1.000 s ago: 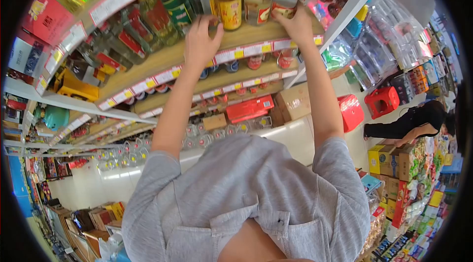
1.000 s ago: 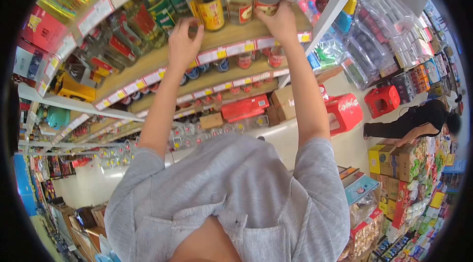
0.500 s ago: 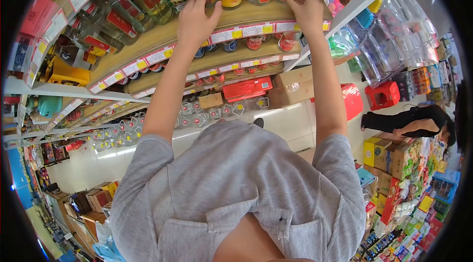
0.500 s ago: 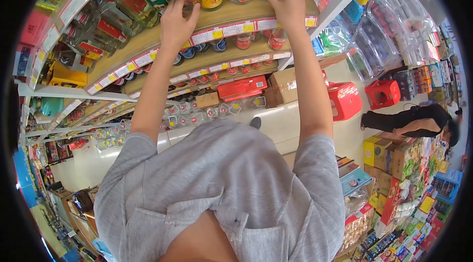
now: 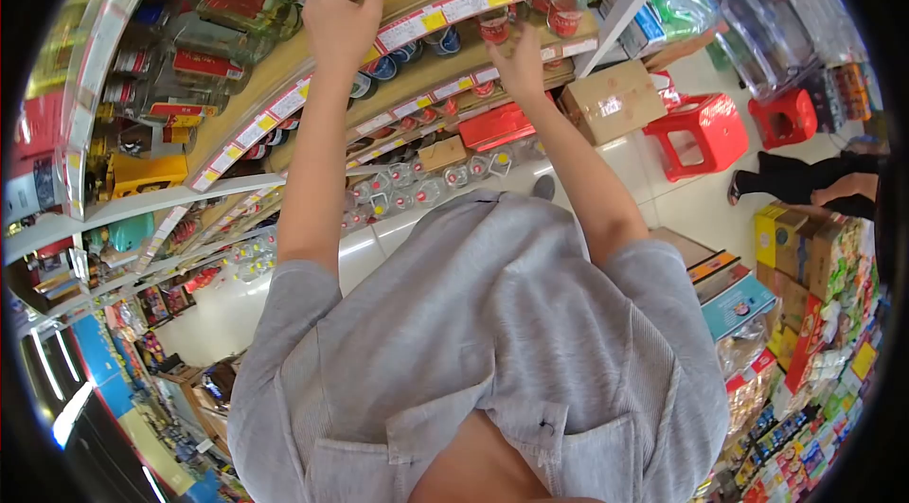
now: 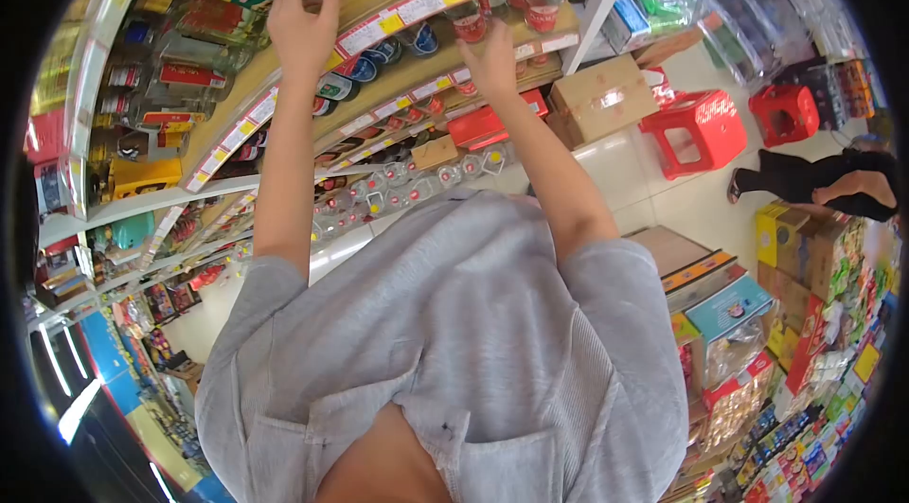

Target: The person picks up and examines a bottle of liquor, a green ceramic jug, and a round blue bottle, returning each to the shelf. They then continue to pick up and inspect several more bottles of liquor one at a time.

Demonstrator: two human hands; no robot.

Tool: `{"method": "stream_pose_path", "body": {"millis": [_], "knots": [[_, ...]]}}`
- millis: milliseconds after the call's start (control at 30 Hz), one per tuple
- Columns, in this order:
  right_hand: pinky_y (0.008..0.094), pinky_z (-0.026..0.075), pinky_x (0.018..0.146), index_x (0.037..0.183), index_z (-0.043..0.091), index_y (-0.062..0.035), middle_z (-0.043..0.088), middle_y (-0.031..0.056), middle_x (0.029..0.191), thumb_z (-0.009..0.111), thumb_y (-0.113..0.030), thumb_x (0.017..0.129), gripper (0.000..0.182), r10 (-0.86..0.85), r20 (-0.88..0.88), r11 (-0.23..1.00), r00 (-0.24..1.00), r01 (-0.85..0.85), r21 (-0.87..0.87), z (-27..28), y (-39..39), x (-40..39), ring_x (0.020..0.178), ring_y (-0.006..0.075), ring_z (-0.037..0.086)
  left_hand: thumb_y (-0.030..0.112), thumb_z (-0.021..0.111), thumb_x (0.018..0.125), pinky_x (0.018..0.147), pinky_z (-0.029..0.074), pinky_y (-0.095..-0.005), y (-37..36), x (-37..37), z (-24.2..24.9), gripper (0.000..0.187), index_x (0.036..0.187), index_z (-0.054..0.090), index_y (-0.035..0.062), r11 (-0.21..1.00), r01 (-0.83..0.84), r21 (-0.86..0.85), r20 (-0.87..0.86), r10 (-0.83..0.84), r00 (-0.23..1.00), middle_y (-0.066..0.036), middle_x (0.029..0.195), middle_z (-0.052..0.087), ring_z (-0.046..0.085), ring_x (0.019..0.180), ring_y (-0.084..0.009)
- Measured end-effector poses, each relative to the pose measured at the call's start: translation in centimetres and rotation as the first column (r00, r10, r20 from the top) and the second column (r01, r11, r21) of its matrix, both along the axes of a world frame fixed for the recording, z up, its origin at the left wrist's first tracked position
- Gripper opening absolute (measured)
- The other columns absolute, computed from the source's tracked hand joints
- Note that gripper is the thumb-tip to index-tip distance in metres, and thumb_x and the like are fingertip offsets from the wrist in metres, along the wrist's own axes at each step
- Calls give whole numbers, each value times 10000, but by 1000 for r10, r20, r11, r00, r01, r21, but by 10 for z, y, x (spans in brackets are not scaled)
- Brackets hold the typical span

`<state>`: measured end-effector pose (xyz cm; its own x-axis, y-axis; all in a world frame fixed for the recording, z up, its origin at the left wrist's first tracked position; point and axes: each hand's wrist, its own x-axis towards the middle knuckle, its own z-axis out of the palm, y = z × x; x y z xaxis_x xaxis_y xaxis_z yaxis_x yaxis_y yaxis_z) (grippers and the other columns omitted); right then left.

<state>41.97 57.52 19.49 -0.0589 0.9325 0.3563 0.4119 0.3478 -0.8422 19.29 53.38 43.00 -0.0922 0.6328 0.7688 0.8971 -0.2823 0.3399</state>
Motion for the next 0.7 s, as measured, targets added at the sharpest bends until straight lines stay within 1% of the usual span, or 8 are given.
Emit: {"method": "stream_pose_path", "body": {"millis": [33,100,133,233,267,500,533,700], "knots": [[490,506,985,1350,501,56,579,271,1234,854,-232,863,667,-20,64,999,998,18,45,-4,5,-7,1124,434,603,224,750,954,755,606,-370,-1,0,1,196,1075,713,75,1000,-13,-21,-2,13,1000,-87,1020,724,738,883,-239],[525,490,1004,1365,473,55,556,290,1228,877,-250,823,741,-54,56,999,997,54,8,-6,11,-16,1179,497,556,212,750,970,788,623,-362,-1,-1,2,203,1100,728,58,997,-35,-63,-2,35,999,-89,1058,739,747,934,-226],[499,487,1003,1226,524,52,570,268,1203,880,-264,834,616,-101,62,995,993,103,-18,-5,12,-20,1148,470,564,214,749,972,782,617,-356,0,-1,0,213,1113,731,55,998,-35,-54,0,35,999,-90,1073,746,745,952,-224],[504,495,993,1265,515,57,569,268,1209,890,-204,801,652,-124,44,992,991,124,-2,-12,16,-25,1147,468,571,213,748,974,782,610,-349,4,-6,-3,214,1115,733,53,997,-58,-46,-84,54,995,-90,1081,753,744,954,-227],[498,483,1051,1372,471,43,544,259,1292,900,-159,769,767,-105,55,992,993,109,-68,-14,19,-29,1230,454,550,211,749,951,767,595,-380,4,-5,-3,192,1073,721,65,998,-51,-42,-62,48,997,-96,1035,740,734,927,-256],[490,519,1076,1366,486,30,510,253,1425,886,-231,800,741,-87,38,993,995,89,-74,-9,19,-41,1314,434,536,201,730,988,779,589,-359,1,0,1,194,1108,735,48,995,-77,-68,-135,67,989,-104,1060,758,737,950,-233],[494,533,1063,1361,498,26,501,253,1445,876,-249,809,724,-92,53,993,994,95,-64,-11,19,-41,1323,436,534,198,730,986,793,585,-367,-1,8,3,188,1101,734,49,993,-75,-89,-62,70,996,-103,1040,757,734,943,-242],[489,528,1075,1352,501,37,513,268,1427,886,-240,787,738,-97,58,993,994,100,-69,-7,19,-39,1322,438,537,186,725,980,796,577,-388,2,0,2,181,1096,725,47,994,-88,-60,-186,75,980,-108,1022,749,730,920,-259]]}}
